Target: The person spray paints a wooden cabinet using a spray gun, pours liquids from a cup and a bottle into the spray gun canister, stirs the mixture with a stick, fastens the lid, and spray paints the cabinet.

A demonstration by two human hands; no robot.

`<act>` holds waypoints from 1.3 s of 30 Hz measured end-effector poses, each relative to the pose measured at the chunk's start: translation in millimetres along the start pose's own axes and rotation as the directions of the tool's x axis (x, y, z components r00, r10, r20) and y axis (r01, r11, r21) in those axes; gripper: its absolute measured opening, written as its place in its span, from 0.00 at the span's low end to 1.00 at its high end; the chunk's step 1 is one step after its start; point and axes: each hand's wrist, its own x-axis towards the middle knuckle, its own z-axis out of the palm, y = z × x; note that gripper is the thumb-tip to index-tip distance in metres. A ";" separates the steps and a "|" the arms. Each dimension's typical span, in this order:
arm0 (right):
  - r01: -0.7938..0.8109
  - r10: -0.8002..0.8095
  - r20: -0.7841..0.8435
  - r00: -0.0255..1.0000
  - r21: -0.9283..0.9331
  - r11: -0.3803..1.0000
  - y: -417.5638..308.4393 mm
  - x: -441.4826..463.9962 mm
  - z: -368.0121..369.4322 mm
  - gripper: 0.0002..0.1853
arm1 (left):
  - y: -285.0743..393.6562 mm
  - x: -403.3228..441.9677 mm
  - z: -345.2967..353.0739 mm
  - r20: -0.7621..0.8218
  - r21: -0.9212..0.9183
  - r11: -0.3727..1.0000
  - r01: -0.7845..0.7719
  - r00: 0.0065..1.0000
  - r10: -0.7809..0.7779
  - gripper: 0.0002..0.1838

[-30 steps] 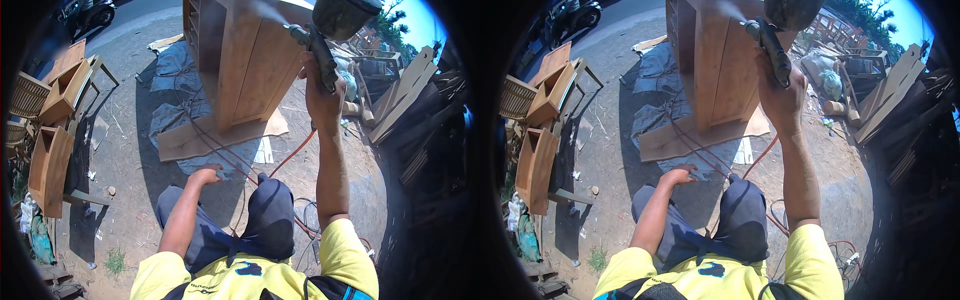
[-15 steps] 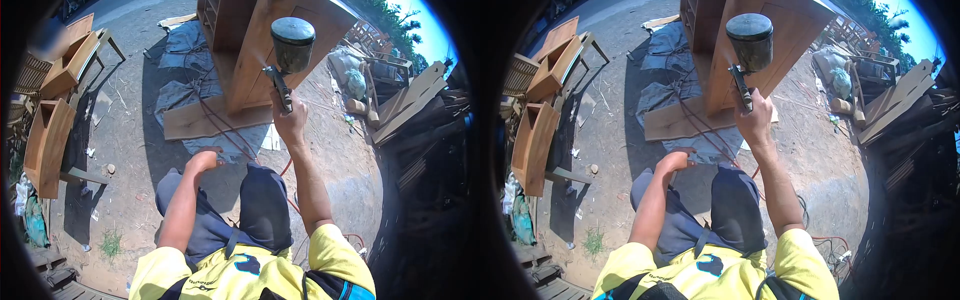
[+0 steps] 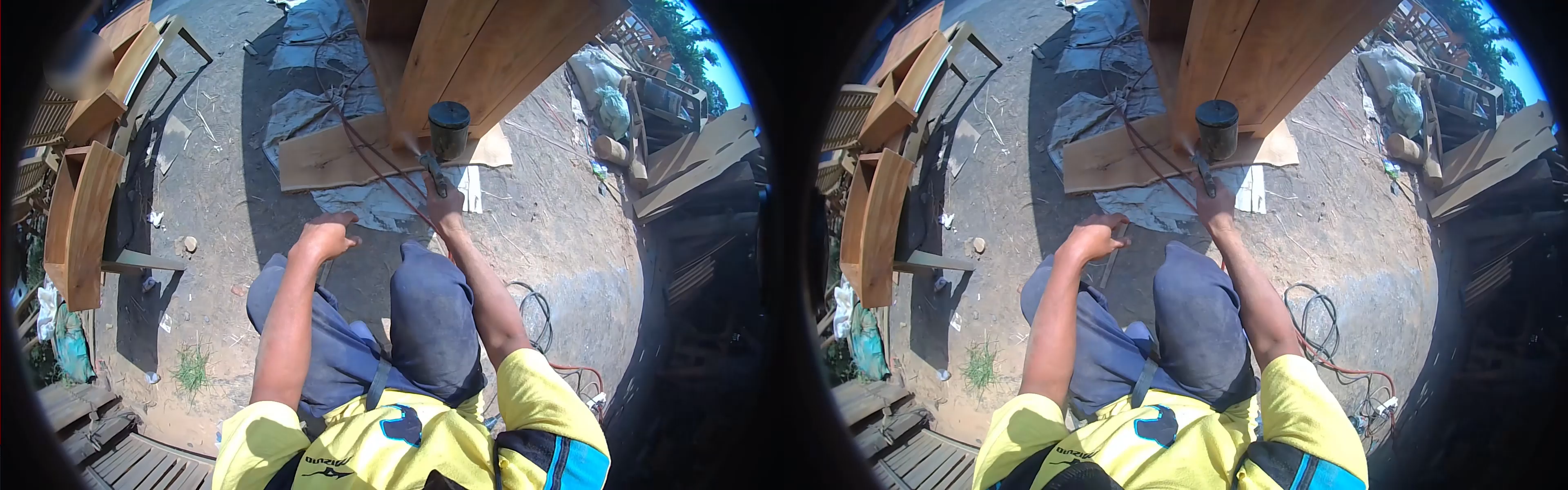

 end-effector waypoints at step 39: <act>-0.209 0.196 -0.346 0.918 -0.001 0.978 169.5 130.5 7.2 0.31 | 84.9 -55.9 -40.8 -0.090 0.104 0.979 0.178 0.982 -0.169 0.29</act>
